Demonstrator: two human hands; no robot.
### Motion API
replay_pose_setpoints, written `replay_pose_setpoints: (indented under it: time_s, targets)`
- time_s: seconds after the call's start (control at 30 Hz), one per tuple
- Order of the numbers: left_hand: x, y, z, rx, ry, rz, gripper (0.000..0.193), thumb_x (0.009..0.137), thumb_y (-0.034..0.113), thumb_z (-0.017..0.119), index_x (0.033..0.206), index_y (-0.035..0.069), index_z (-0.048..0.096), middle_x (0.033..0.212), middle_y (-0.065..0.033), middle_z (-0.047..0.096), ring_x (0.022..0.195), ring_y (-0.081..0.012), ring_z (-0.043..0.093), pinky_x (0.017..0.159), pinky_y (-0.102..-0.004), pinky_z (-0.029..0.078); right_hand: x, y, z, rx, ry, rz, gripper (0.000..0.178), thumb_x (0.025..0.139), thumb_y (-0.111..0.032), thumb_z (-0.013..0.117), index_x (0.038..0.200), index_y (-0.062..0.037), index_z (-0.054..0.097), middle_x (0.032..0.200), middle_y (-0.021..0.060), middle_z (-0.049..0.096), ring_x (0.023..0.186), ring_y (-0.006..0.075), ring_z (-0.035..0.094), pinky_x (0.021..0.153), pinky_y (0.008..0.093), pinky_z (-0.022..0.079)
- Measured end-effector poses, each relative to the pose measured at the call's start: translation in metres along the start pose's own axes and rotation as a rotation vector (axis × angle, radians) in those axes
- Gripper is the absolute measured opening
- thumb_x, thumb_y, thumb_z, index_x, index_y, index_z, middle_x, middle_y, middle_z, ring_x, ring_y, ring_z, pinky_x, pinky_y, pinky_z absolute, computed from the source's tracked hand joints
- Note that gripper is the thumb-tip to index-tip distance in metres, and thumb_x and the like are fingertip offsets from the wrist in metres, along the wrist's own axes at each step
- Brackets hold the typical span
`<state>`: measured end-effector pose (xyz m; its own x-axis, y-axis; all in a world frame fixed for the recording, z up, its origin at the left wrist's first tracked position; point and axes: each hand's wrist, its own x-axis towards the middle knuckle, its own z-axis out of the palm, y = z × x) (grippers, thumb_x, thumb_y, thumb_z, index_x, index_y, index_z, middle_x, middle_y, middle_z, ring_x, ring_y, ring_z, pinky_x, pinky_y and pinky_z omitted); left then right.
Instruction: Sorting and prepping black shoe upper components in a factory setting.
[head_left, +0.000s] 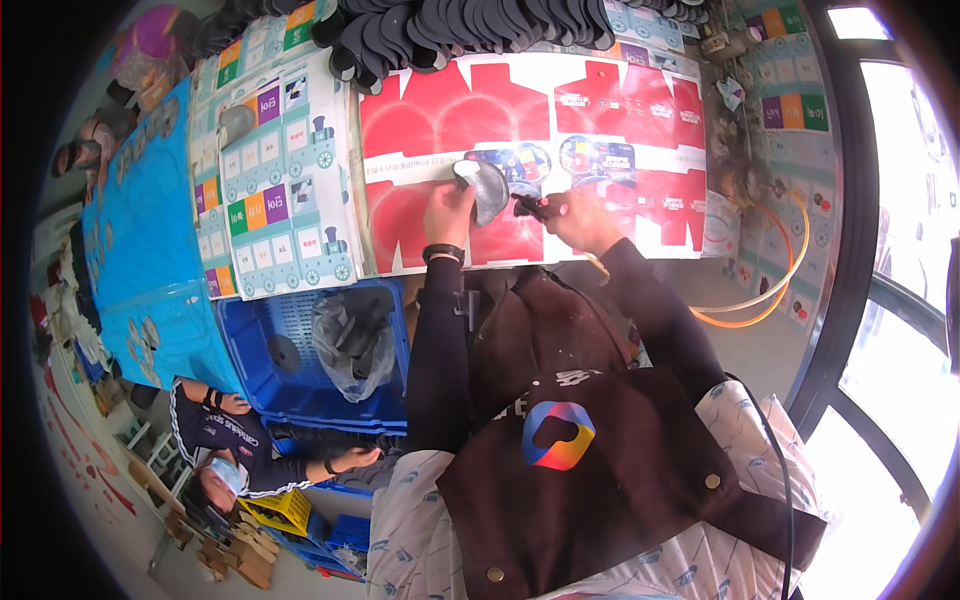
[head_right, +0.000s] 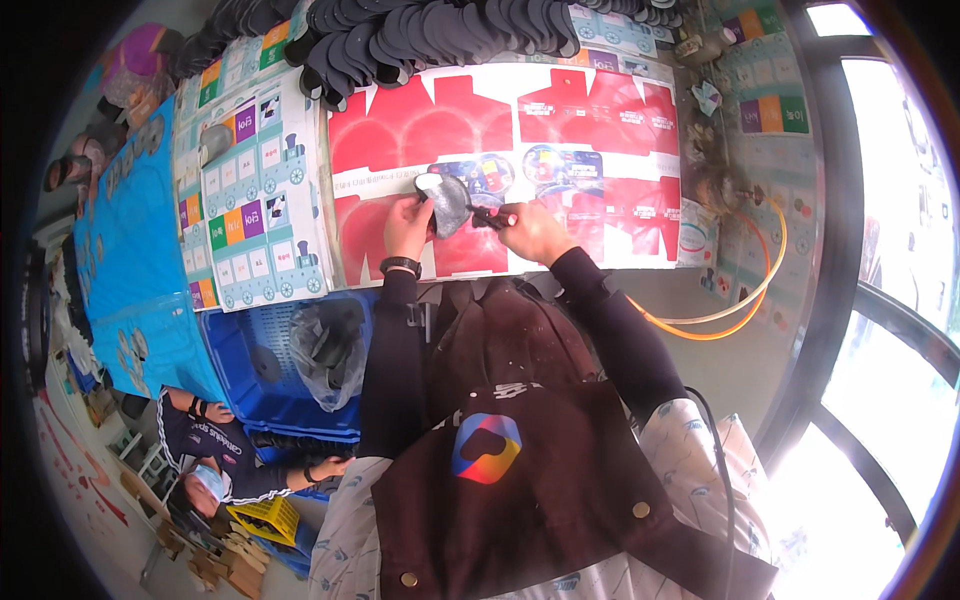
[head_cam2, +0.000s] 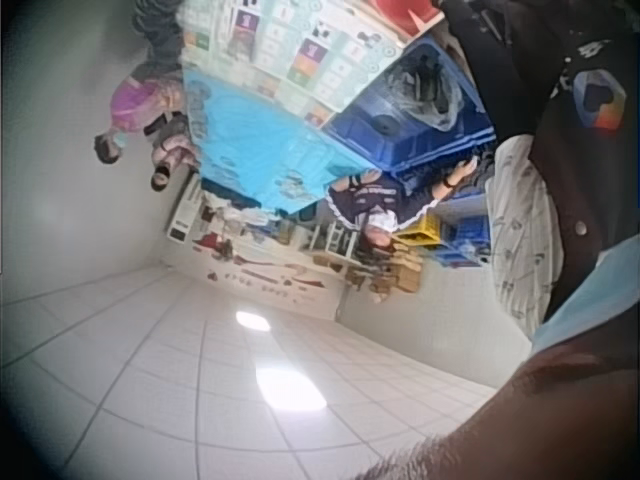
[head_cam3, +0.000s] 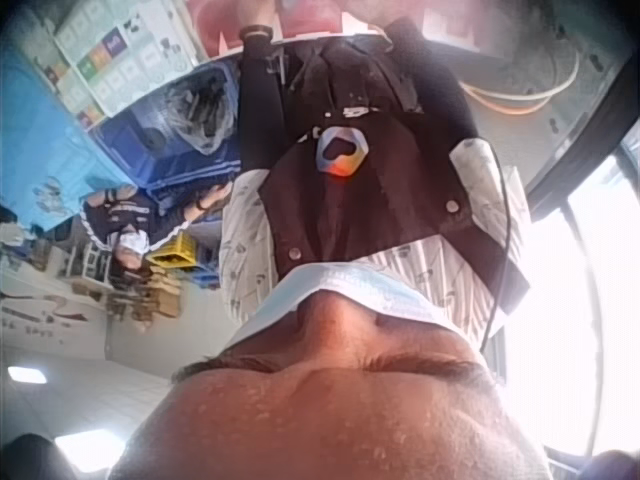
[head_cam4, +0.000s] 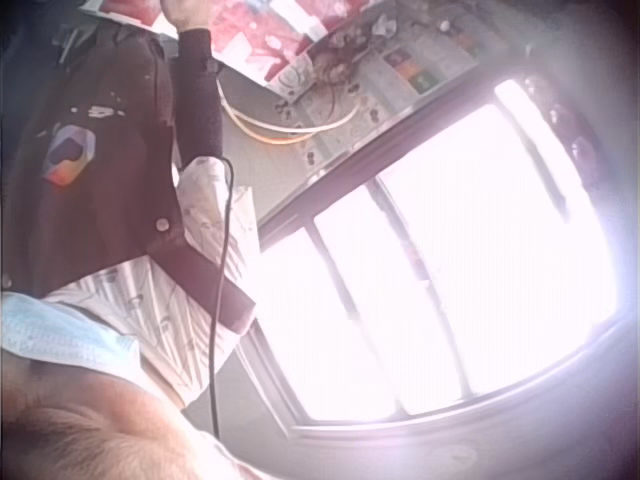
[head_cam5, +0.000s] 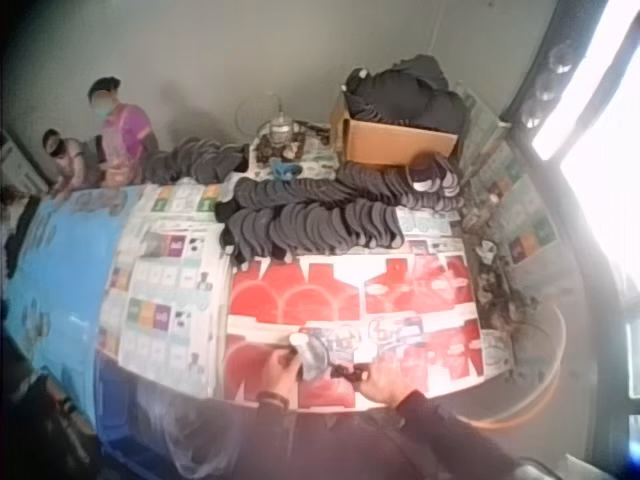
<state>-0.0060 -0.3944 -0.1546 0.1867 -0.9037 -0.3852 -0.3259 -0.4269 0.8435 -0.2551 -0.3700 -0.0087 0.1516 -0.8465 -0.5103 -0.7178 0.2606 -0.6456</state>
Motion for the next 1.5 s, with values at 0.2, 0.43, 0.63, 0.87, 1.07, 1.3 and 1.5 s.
replay_pose_setpoints:
  time_s: [0.2, 0.43, 0.63, 0.87, 1.07, 1.3, 1.5]
  targets:
    - [-0.003, 0.015, -0.010, 0.234, 0.069, 0.025, 0.044, 0.085, 0.040, 0.076, 0.110, 0.004, 0.069, 0.110, -0.0165, 0.072, 0.104, -0.0336, 0.069, 0.089, -0.0425, 0.053, 0.003, -0.017, -0.001, 0.437, -0.086, 0.091, 0.034, 0.079, -0.017, 0.071, 0.105, 0.0033, 0.068, 0.077, 0.0140, 0.068, 0.065, 0.0228, 0.066, 0.063, 0.0376, 0.055]
    - [0.001, -0.018, -0.048, 0.099, 0.024, -0.047, 0.040, 0.091, 0.038, 0.073, 0.111, 0.004, 0.069, 0.108, -0.0163, 0.073, 0.103, -0.0324, 0.070, 0.090, -0.0408, 0.052, 0.022, -0.039, -0.003, 0.525, -0.026, 0.122, 0.024, 0.081, -0.012, 0.059, 0.095, 0.0037, 0.070, 0.072, 0.0186, 0.069, 0.062, 0.0269, 0.069, 0.060, 0.0398, 0.055]
    - [-0.020, 0.003, -0.087, -0.234, -0.007, -0.319, 0.028, 0.101, 0.023, 0.064, 0.123, 0.006, 0.060, 0.106, -0.0103, 0.069, 0.088, -0.0199, 0.070, 0.073, -0.0343, 0.058, 0.042, 0.001, -0.004, 0.580, -0.074, 0.065, 0.028, 0.078, -0.015, 0.060, 0.094, 0.0063, 0.069, 0.074, 0.0262, 0.067, 0.064, 0.0348, 0.068, 0.063, 0.0436, 0.051]
    - [-0.031, 0.018, -0.100, -0.239, -0.004, -0.360, 0.032, 0.100, 0.021, 0.065, 0.127, 0.006, 0.060, 0.107, -0.0118, 0.068, 0.089, -0.0212, 0.068, 0.076, -0.0343, 0.056, 0.047, 0.010, -0.021, 0.559, -0.023, -0.023, 0.034, 0.072, -0.018, 0.062, 0.097, 0.0035, 0.070, 0.087, 0.0288, 0.068, 0.085, 0.0439, 0.067, 0.076, 0.0458, 0.052]
    - [-0.029, 0.026, -0.095, -0.269, 0.000, -0.347, 0.029, 0.101, 0.023, 0.063, 0.124, 0.005, 0.061, 0.108, -0.0109, 0.070, 0.086, -0.0188, 0.069, 0.076, -0.0325, 0.056, 0.047, 0.015, -0.033, 0.407, -0.174, -0.018, 0.032, 0.070, -0.017, 0.063, 0.096, 0.0021, 0.070, 0.089, 0.0283, 0.069, 0.086, 0.0432, 0.067, 0.075, 0.0459, 0.052]
    - [-0.023, 0.032, -0.082, -0.262, -0.022, -0.322, 0.027, 0.101, 0.023, 0.065, 0.121, 0.004, 0.062, 0.105, -0.0105, 0.071, 0.087, -0.0178, 0.069, 0.078, -0.0308, 0.055, 0.049, 0.013, -0.028, 0.474, -0.245, -0.034, 0.031, 0.072, -0.017, 0.062, 0.093, 0.0039, 0.070, 0.085, 0.0265, 0.070, 0.084, 0.0402, 0.068, 0.074, 0.0455, 0.052]
    - [-0.010, 0.037, -0.067, -0.209, -0.094, -0.343, 0.025, 0.099, 0.024, 0.068, 0.114, 0.004, 0.064, 0.102, -0.0091, 0.072, 0.084, -0.0159, 0.069, 0.076, -0.0290, 0.055, 0.046, 0.032, -0.021, 0.348, -0.293, -0.099, 0.029, 0.072, -0.017, 0.060, 0.091, 0.0037, 0.070, 0.079, 0.0240, 0.069, 0.077, 0.0383, 0.069, 0.072, 0.0455, 0.053]
